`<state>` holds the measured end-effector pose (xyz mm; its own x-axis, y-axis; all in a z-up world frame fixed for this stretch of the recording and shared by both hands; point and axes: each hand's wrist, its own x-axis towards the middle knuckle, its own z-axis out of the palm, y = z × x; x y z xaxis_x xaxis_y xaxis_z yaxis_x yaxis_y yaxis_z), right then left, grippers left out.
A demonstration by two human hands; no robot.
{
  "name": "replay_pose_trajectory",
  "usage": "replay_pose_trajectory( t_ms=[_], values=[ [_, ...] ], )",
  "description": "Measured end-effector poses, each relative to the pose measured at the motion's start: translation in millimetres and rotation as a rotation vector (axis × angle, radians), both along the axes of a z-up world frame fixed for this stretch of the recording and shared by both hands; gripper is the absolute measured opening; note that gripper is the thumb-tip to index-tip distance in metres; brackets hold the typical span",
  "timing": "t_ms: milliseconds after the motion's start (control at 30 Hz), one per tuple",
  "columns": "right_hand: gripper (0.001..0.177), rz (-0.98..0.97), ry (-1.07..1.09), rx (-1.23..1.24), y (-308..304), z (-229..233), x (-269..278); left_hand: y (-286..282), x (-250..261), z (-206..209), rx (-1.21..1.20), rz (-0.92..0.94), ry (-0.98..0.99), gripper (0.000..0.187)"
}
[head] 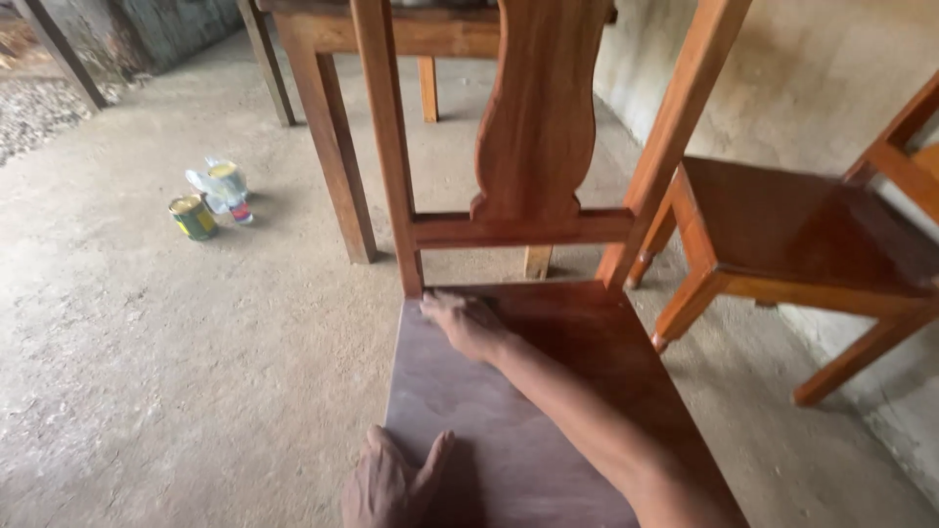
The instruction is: Sanding the wooden seat of a chair using a piece of sandpaper.
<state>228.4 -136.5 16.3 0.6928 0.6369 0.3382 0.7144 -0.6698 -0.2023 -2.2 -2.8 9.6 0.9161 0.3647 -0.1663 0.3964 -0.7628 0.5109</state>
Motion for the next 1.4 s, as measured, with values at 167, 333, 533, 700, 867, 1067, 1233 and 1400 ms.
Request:
replay_pose_trajectory(
  t_ms=[167, 333, 533, 700, 867, 1067, 1233, 1400],
  values=[
    [0.028, -0.13, 0.211, -0.021, 16.7, -13.5, -6.0, -3.7, -13.9, 8.0, 0.018, -0.002, -0.026, 0.088],
    [0.029, 0.115, -0.014, 0.131, -53.5, -47.8, -38.4, -2.4, -20.8, 14.8, 0.001, -0.024, -0.083, 0.086],
    [0.034, -0.038, 0.067, 0.126, -195.8, -51.3, -11.4, 1.7, -9.2, 4.6, -0.01, -0.034, -0.025, 0.084],
    [0.033, -0.082, 0.083, 0.089, -101.0, -62.7, 27.1, 1.9, -6.4, 7.7, -0.013, -0.019, 0.009, 0.084],
    [0.031, -0.092, 0.214, 0.004, 1.7, 0.2, 5.1, 3.1, -1.9, 0.2, -0.033, -0.007, 0.07, 0.09],
    [0.027, 0.186, -0.047, 0.074, -124.3, -53.0, 8.4, 3.1, -3.0, -5.6, 0.012, -0.023, 0.036, 0.09],
    [0.025, 0.148, -0.095, 0.043, -110.5, -60.1, 35.7, 3.5, 3.8, -7.4, 0.018, 0.0, 0.013, 0.09],
    [0.03, -0.046, 0.085, -0.124, -9.3, 17.1, 11.7, 3.7, 7.6, -8.7, 0.015, -0.011, 0.061, 0.091]
  ],
)
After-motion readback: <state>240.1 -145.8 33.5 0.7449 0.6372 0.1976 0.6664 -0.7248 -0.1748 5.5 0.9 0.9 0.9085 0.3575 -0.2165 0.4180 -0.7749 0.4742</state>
